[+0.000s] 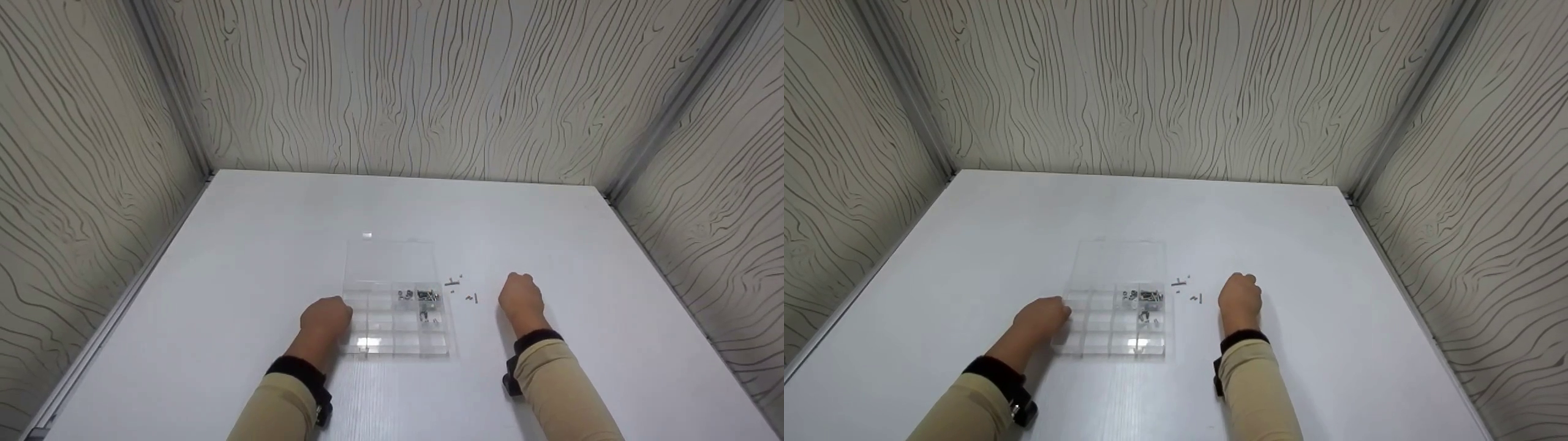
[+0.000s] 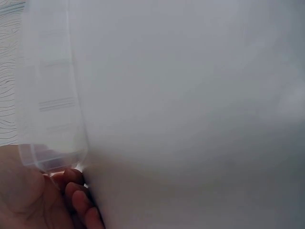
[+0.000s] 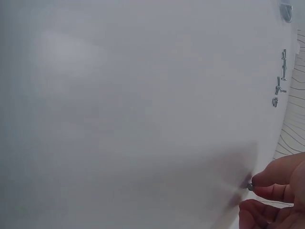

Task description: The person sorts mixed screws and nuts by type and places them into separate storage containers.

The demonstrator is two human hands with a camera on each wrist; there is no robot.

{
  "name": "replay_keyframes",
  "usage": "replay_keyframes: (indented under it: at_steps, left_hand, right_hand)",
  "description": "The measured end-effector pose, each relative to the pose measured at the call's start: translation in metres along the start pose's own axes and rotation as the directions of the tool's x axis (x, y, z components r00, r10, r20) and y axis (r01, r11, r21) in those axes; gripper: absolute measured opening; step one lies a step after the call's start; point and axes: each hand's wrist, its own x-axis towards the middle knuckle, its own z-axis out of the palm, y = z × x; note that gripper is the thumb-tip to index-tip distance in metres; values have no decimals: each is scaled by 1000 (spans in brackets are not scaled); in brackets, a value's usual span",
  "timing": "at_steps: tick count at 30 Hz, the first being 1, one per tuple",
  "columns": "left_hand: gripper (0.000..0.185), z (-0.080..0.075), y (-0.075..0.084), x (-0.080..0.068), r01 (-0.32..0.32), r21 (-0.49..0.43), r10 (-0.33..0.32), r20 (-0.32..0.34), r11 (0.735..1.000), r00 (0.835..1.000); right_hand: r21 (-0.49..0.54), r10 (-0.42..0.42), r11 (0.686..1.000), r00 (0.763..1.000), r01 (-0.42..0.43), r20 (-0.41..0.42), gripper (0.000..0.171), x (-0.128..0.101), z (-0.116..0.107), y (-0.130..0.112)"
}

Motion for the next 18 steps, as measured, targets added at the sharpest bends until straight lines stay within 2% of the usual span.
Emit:
replay_keyframes:
  at_steps: [4,8,11,18]
  left_hand:
    - [24,-1,1,-1,-14,26,13,2,1000,1000]
    - [3,-3,1,-3,-86,153,80,50,984,996]
    - [16,-3,0,-2,-139,243,121,87,960,989]
    - [9,-1,0,0,-86,178,75,68,980,995]
  right_hand:
    - [13,12,1000,999,-12,33,26,1,-1,1]
    - [10,24,1000,998,-25,54,28,0,-1,1]
    - [1,15,1000,999,-15,40,30,-1,1,2]
    - [8,14,1000,1000,-14,27,33,-3,3,0]
